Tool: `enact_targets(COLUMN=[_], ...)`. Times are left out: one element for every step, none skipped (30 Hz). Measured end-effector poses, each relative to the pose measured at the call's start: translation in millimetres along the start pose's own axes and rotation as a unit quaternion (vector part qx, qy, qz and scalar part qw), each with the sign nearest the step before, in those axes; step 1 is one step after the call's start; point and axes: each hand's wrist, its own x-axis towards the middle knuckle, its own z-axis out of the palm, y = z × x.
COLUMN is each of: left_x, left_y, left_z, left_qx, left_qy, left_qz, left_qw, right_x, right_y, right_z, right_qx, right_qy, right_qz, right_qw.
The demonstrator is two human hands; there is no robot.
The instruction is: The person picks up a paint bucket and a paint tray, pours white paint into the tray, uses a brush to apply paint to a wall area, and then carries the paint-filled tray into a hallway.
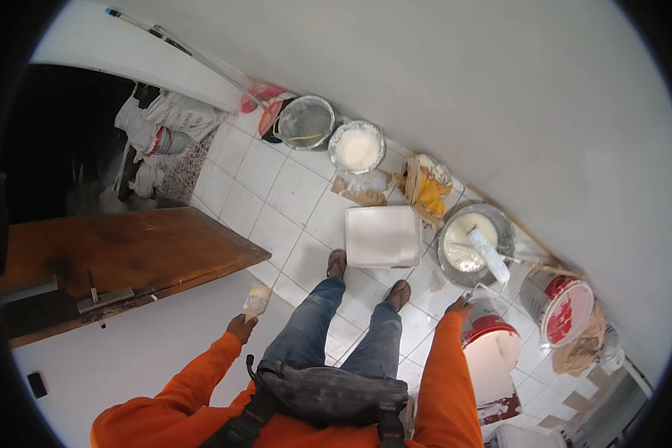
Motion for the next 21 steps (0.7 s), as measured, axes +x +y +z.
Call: enact_targets(left_x=[6,2,-3,-10,-8,-1,17,29,41,52,66,85,108,131,136,150,162,190,203,211,219], left_y=[16,18,18,11,8,7,16,17,15,8,-4,-17,-18,-14,-12,-12,-5,-30,-12,-1,-11], left_z=[-4,-10,-18,-26,-32,-38,-43,-48,-56,-64,-69,-74,-86,-119,-143,-168,-190,-195,-233,-276,-302], left_qx=[-0.018,-0.006,0.003,0.011,-0.015,-0.041,-0.066,-0.084,-0.101,-0.122,-0.147,-0.172,-0.195,-0.179,-0.158,-0.187,-0.253,-0.254,-0.289,-0.323,-0.35], left_qy=[-0.007,0.001,0.012,0.026,0.027,0.026,0.017,0.024,0.031,0.042,0.06,0.079,0.096,0.11,0.113,0.15,0.249,0.372,0.321,0.282,0.293], left_qz=[0.011,0.014,0.015,0.007,0.002,0.003,0.019,0.023,0.025,0.019,0.016,0.015,0.023,0.018,-0.005,-0.019,0.04,0.086,0.073,0.058,0.036], left_qw=[1.0,1.0,1.0,1.0,1.0,0.999,0.997,0.996,0.994,0.991,0.987,0.982,0.976,0.977,0.981,0.971,0.934,0.888,0.899,0.902,0.889], right_x=[2,-14,-39,-76,-108,-128,-104,-103,-116,-129,-142,-156,-166,-176,-183,-183,-207,-233,-257,-275,-293], right_y=[1,-17,-39,-76,-113,-133,-95,-83,-79,-80,-83,-91,-91,-95,-99,-101,-124,-166,-204,-247,-293], right_z=[-11,-22,-36,-55,-75,-84,-75,-74,-80,-83,-83,-82,-87,-91,-97,-107,-107,-92,-88,-75,-53], right_qx=[0.033,0.024,0.016,-0.005,-0.02,0.022,0.056,0.054,0.034,0.018,0.0,-0.017,-0.031,-0.037,-0.052,-0.063,-0.063,-0.064,-0.052,-0.038,-0.026], right_qy=[0.035,0.028,0.018,0.023,0.038,0.073,0.085,0.1,0.12,0.138,0.151,0.166,0.192,0.216,0.225,0.222,0.192,0.138,0.118,0.084,0.032], right_qz=[-0.002,0.038,0.076,0.087,0.098,0.103,0.073,0.05,0.026,-0.002,-0.038,-0.076,-0.111,-0.155,-0.204,-0.269,-0.253,-0.261,-0.263,-0.289,-0.326], right_qw=[0.999,0.999,0.997,0.996,0.994,0.992,0.992,0.992,0.992,0.99,0.988,0.983,0.975,0.963,0.951,0.935,0.946,0.953,0.956,0.953,0.944])
